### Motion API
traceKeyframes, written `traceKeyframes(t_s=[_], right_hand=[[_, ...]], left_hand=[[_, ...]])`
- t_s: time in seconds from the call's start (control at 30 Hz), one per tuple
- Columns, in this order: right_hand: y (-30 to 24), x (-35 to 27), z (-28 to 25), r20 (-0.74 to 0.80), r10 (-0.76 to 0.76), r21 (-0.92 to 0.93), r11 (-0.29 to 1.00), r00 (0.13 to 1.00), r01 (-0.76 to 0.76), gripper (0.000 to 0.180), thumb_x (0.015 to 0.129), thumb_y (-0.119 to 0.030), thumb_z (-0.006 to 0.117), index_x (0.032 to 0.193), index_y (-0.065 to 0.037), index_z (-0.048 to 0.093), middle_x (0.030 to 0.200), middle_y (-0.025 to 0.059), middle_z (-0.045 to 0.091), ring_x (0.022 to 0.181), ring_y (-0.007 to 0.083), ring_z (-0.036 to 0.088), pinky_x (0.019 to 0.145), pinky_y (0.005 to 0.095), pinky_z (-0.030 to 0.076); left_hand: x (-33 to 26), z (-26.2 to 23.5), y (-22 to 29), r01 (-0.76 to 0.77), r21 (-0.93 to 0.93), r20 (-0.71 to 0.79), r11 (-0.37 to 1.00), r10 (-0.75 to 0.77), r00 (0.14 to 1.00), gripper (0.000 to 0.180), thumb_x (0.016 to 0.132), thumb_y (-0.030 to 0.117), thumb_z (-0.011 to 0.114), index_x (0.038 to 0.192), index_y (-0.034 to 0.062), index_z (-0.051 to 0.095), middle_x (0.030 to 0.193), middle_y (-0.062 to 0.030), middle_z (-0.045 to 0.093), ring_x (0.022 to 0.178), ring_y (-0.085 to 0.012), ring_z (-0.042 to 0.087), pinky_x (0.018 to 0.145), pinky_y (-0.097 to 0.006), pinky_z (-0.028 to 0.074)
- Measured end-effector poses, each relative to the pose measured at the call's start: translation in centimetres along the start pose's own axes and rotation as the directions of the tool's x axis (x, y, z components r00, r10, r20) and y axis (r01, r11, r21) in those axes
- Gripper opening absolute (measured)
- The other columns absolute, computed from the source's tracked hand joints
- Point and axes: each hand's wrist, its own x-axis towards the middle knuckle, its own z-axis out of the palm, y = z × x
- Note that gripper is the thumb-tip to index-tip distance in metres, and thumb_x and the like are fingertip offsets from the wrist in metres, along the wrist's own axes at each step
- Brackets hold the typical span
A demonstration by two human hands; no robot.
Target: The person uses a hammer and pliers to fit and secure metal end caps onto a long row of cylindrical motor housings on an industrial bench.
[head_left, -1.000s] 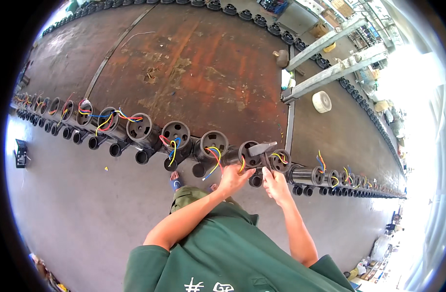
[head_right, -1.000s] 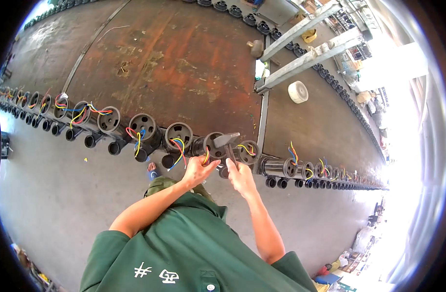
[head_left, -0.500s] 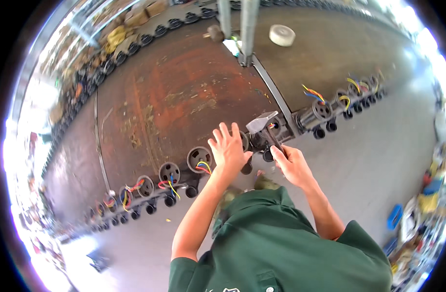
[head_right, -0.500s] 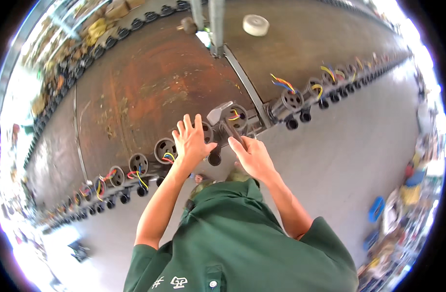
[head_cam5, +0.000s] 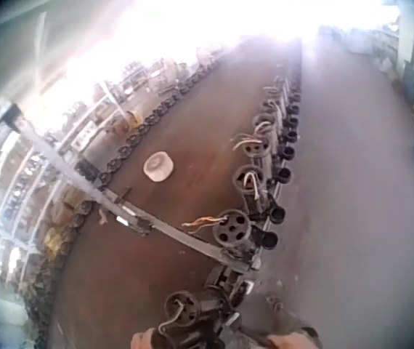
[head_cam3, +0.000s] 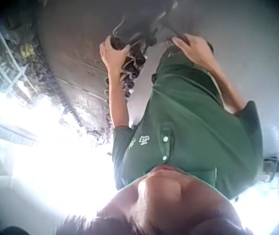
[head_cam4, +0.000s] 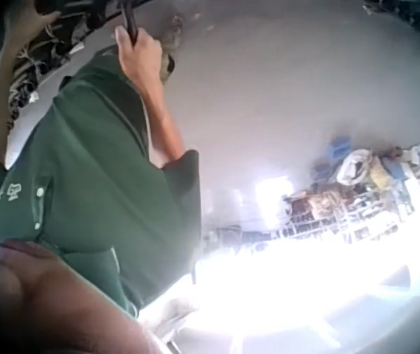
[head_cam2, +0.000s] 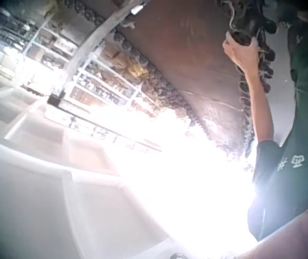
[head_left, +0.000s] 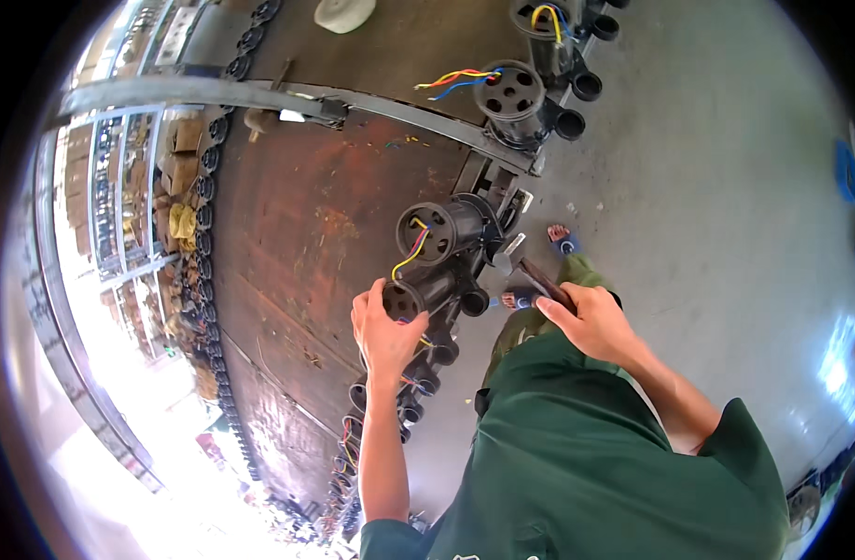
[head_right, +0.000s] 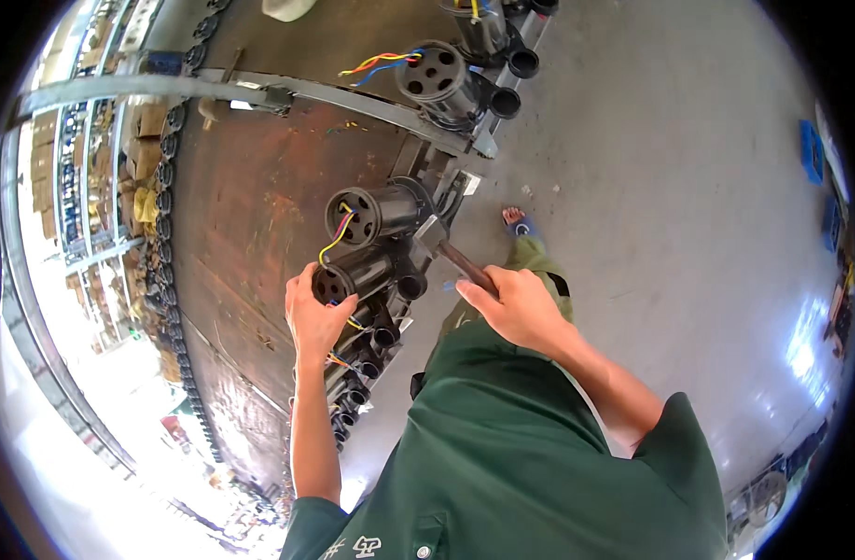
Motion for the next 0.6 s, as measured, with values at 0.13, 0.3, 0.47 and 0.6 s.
traceKeyframes(t_s=[0.13,0.3,0.47,0.6], right_hand=[[1.7,0.7,-0.7,-0.045,0.006,0.067,0.998,0.999,-0.003,0.051,0.099,-0.046,0.063,0.081,0.002,0.063,0.062,0.0166,0.058,0.056,0.0314,0.057,0.057,0.0437,0.043],[3.3,2.0,-1.1,-0.069,0.015,0.104,0.995,0.998,-0.008,0.049,0.098,-0.044,0.065,0.084,0.002,0.065,0.063,0.0176,0.058,0.056,0.0313,0.057,0.057,0.0433,0.043],[3.1,2.4,-1.1,-0.051,0.040,0.127,0.991,0.998,-0.034,0.049,0.099,-0.044,0.063,0.083,0.002,0.063,0.062,0.0166,0.056,0.056,0.0314,0.054,0.056,0.0428,0.041],[3.2,2.6,-0.8,-0.017,0.086,0.098,0.992,0.996,-0.084,0.049,0.098,-0.044,0.064,0.082,0.002,0.062,0.062,0.0155,0.053,0.057,0.0292,0.051,0.057,0.0418,0.041]], left_hand=[[0.3,-0.6,-0.3,-0.053,0.048,0.010,0.997,0.052,0.999,0.076,0.067,0.023,0.085,0.136,0.0045,0.060,0.122,-0.0160,0.061,0.113,-0.0354,0.063,0.100,-0.042,0.050],[1.0,-1.7,-0.8,-0.136,-0.089,0.119,0.987,0.146,0.982,0.079,0.064,0.011,0.087,0.136,0.0013,0.058,0.126,-0.0135,0.061,0.110,-0.0234,0.066,0.093,-0.036,0.055],[-0.2,-1.1,-3.8,-0.026,-0.481,0.060,0.876,0.062,0.996,0.080,0.067,0.002,0.085,0.138,0.0019,0.050,0.126,-0.0114,0.059,0.114,-0.0211,0.061,0.096,-0.035,0.051],[-2.1,-0.3,-6.1,-0.050,-0.710,-0.046,0.703,0.024,0.999,0.079,0.068,-0.006,0.081,0.139,0.0016,0.047,0.126,-0.0097,0.058,0.120,-0.0205,0.057,0.099,-0.034,0.049]])
